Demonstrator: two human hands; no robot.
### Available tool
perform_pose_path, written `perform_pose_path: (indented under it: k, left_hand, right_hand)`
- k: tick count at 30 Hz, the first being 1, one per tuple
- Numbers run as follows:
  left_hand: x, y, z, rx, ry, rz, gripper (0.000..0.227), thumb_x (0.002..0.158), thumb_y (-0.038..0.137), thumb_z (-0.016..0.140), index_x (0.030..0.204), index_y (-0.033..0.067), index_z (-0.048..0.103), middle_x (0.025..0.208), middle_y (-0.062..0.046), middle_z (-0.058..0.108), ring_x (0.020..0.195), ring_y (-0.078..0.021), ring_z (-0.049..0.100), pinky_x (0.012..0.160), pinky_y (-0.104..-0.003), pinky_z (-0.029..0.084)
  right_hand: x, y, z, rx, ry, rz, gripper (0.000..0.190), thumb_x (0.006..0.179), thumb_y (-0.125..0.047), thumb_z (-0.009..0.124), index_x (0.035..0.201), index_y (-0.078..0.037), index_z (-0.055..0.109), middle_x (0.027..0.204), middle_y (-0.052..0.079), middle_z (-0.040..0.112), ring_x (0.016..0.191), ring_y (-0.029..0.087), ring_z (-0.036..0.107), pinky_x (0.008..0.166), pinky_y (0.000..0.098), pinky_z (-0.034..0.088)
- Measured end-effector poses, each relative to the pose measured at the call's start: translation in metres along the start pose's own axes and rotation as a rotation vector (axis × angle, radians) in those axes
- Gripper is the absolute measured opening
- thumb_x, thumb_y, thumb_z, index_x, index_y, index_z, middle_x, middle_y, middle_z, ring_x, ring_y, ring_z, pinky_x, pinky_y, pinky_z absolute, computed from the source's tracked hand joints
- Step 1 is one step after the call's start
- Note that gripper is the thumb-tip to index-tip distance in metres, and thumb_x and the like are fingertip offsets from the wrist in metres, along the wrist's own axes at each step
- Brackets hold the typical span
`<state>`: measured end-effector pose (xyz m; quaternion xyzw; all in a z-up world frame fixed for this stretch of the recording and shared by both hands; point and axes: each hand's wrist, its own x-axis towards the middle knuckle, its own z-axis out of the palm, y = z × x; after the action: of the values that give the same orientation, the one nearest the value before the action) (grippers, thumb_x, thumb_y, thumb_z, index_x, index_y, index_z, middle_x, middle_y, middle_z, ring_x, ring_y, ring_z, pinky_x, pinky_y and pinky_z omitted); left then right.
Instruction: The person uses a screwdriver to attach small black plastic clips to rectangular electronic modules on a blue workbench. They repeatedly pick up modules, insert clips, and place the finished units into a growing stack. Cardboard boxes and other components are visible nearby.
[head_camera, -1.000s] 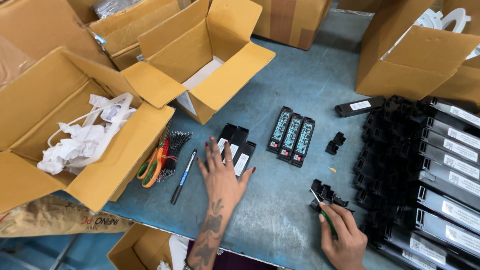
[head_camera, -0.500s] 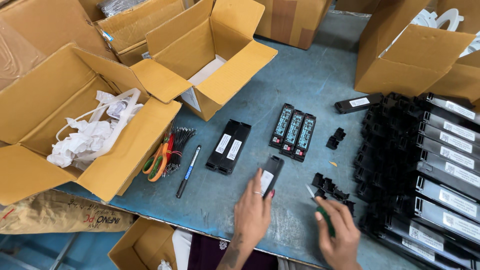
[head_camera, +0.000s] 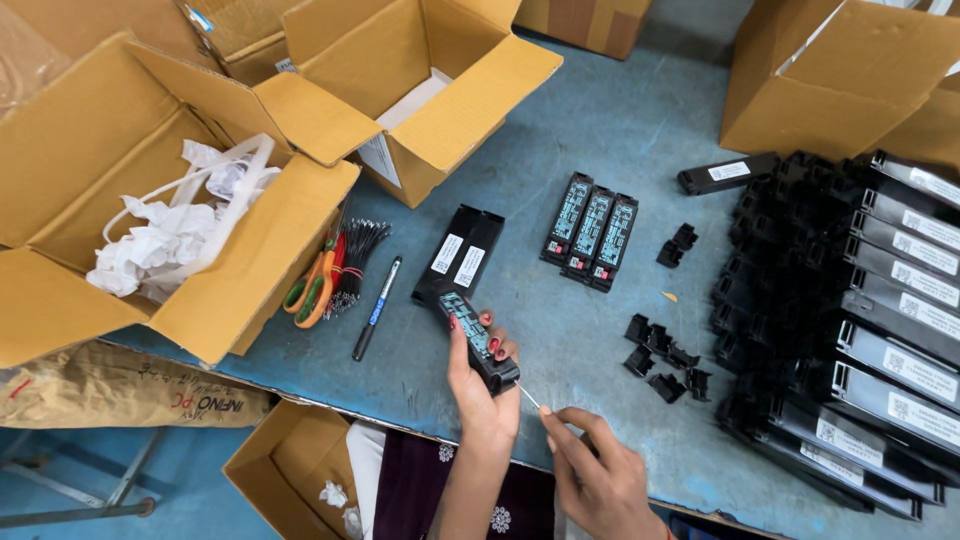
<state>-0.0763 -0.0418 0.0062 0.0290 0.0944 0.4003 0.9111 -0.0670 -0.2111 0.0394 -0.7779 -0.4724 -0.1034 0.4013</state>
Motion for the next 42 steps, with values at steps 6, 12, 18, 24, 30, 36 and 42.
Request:
perform_pose_path:
  k: [6, 12, 18, 24, 30, 36, 42]
  left_hand:
    - [-0.005, -0.008, 0.004, 0.137, 0.129, 0.078, 0.031, 0.101, 0.026, 0.061, 0.124, 0.0072, 0.053, 0.106, -0.005, 0.059, 0.072, -0.0106, 0.046, 0.061, -0.025, 0.04]
    - [-0.01, -0.009, 0.021, 0.29, 0.144, 0.057, 0.033, 0.098, 0.017, 0.06, 0.129, 0.0068, 0.053, 0.11, -0.004, 0.06, 0.079, -0.0131, 0.054, 0.073, -0.032, 0.05]
    - [-0.012, -0.012, 0.023, 0.364, 0.164, 0.011, 0.033, 0.091, 0.019, 0.06, 0.124, 0.0112, 0.057, 0.104, -0.004, 0.061, 0.077, -0.0146, 0.059, 0.075, -0.038, 0.059]
    - [-0.002, -0.018, 0.003, 0.476, 0.246, 0.055, 0.025, 0.096, 0.017, 0.066, 0.114, 0.0021, 0.057, 0.097, -0.005, 0.06, 0.066, -0.0137, 0.054, 0.058, -0.034, 0.051]
    - [-0.016, -0.012, 0.0, 0.802, -0.054, -0.266, 0.033, 0.096, 0.02, 0.064, 0.125, 0.0078, 0.053, 0.093, -0.007, 0.062, 0.081, -0.023, 0.066, 0.074, -0.042, 0.061]
    - [0.002, -0.004, 0.007, 0.607, -0.099, -0.319, 0.038, 0.106, 0.027, 0.051, 0.126, -0.0055, 0.053, 0.111, -0.015, 0.067, 0.125, -0.0353, 0.067, 0.105, -0.038, 0.057]
    - [0.006, 0.007, -0.003, 0.467, -0.061, -0.36, 0.05, 0.105, 0.033, 0.047, 0.142, -0.0006, 0.051, 0.112, -0.009, 0.065, 0.114, -0.0247, 0.067, 0.098, -0.034, 0.056]
  right_hand:
    - [0.007, -0.007, 0.001, -0.019, 0.031, 0.004, 0.042, 0.073, 0.007, 0.075, 0.113, -0.006, 0.075, 0.102, 0.008, 0.072, 0.051, 0.013, 0.064, 0.047, 0.0304, 0.051]
    - [0.008, -0.004, -0.002, -0.044, 0.041, -0.123, 0.04, 0.075, 0.006, 0.074, 0.114, -0.004, 0.075, 0.104, 0.006, 0.07, 0.072, 0.02, 0.073, 0.058, 0.031, 0.057]
    - [0.015, -0.008, -0.004, -0.043, 0.018, -0.069, 0.037, 0.075, 0.005, 0.075, 0.111, -0.004, 0.076, 0.101, 0.005, 0.07, 0.076, 0.02, 0.075, 0.061, 0.0309, 0.058]
    - [0.035, 0.001, -0.021, 0.109, -0.202, 0.034, 0.036, 0.073, 0.006, 0.074, 0.106, -0.006, 0.079, 0.102, 0.007, 0.075, 0.074, 0.023, 0.076, 0.061, 0.0321, 0.061]
    - [0.067, 0.035, -0.059, 0.329, -0.447, -0.12, 0.021, 0.082, -0.007, 0.076, 0.103, -0.006, 0.077, 0.11, 0.009, 0.076, 0.102, 0.027, 0.077, 0.083, 0.0351, 0.063]
    - [0.07, 0.053, -0.078, 0.256, -0.466, 0.351, 0.027, 0.078, -0.01, 0.078, 0.105, -0.01, 0.084, 0.089, 0.007, 0.076, 0.07, 0.021, 0.071, 0.06, 0.0331, 0.055]
    - [0.046, 0.052, -0.065, 0.181, -0.251, 0.417, 0.028, 0.081, -0.007, 0.074, 0.108, -0.009, 0.081, 0.092, 0.006, 0.074, 0.071, 0.017, 0.069, 0.061, 0.0324, 0.054]
